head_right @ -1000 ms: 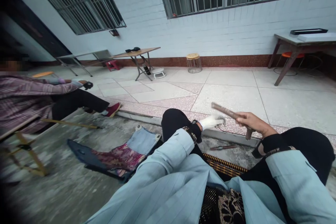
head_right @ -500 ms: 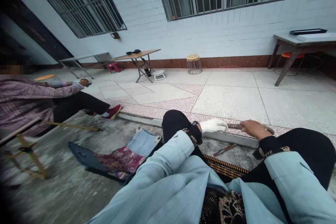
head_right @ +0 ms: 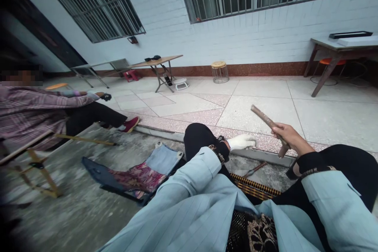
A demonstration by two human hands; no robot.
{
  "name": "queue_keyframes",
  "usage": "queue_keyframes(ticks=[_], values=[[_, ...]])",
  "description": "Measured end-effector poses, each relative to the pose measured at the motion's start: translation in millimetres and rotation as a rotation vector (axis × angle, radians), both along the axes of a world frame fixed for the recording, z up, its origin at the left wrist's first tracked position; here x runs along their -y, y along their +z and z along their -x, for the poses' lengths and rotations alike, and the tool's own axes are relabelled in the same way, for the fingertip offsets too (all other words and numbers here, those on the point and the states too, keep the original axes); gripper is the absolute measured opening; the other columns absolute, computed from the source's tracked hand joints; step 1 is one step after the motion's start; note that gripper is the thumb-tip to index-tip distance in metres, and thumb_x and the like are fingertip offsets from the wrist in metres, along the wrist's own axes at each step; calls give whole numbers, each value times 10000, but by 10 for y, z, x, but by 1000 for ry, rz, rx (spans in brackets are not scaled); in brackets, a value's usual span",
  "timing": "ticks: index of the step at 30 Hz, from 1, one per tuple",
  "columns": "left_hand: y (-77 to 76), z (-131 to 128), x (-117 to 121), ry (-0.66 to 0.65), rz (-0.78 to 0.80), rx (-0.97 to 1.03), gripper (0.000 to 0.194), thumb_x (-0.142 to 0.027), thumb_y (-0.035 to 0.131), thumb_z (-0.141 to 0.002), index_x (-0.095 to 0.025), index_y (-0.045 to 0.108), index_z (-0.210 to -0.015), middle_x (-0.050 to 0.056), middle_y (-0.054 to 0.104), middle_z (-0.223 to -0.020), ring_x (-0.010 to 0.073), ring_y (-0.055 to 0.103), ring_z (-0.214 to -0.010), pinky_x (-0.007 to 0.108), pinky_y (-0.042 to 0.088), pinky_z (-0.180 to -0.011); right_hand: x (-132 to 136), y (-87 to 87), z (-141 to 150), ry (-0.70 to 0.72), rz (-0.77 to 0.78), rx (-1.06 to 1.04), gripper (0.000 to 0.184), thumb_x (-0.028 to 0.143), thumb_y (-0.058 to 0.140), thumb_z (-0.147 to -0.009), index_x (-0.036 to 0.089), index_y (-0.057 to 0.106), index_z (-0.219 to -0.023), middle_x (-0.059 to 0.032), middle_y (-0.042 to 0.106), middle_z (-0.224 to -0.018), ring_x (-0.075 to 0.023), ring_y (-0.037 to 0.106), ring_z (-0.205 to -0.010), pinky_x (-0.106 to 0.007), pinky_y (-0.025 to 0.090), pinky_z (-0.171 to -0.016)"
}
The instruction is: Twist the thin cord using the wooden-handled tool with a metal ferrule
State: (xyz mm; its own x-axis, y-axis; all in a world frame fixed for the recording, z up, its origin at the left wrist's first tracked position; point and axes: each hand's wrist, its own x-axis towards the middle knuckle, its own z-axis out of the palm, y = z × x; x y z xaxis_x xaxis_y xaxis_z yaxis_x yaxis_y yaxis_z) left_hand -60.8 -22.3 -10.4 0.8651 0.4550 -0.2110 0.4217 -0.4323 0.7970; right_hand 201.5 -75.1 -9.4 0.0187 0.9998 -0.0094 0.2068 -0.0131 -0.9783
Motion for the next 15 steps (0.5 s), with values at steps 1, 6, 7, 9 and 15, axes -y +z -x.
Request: queue_keyframes(ticks=[1,6,7,9,15], values=[[-23,-16,12,-29,8,-12,237,-270,470,-911,-171,676,-974,13,541,-671,134,488,-622,253,421,-640,-35,-51,-22,-91,15,24,453,459,645,-771,132,668,-1083,-61,654,-776,-145,563,-603,-267,485,-581],[-46,-44,26,-126,-35,-24,214,-280,522,-889,-175,691,-968,-5,541,-673,136,491,-665,243,407,-685,-59,-176,-63,-174,70,717,403,387,540,-851,169,659,-1168,-112,711,-901,-236,651,-775,-326,478,-681],[-34,-43,23,-143,-53,-17,202,-275,532,-886,-176,692,-958,-6,552,-688,138,497,-687,241,405,-706,-39,-173,-50,-142,63,876,406,390,524,-868,183,653,-1193,-126,716,-961,-262,657,-848,-340,469,-709],[-3,-41,10,-177,-104,-6,173,-248,542,-876,-179,691,-929,-7,581,-736,143,512,-734,239,400,-747,3,-163,-10,-52,65,1095,413,383,489,-898,192,634,-1235,-152,709,-1056,-297,650,-953,-362,456,-751],[88,-38,-71,-146,-231,-20,158,-183,531,-867,-198,678,-813,4,603,-758,157,519,-775,236,399,-769,77,-217,74,244,128,1188,310,277,582,-824,215,719,-1096,-130,720,-1064,-298,641,-992,-375,447,-802]])
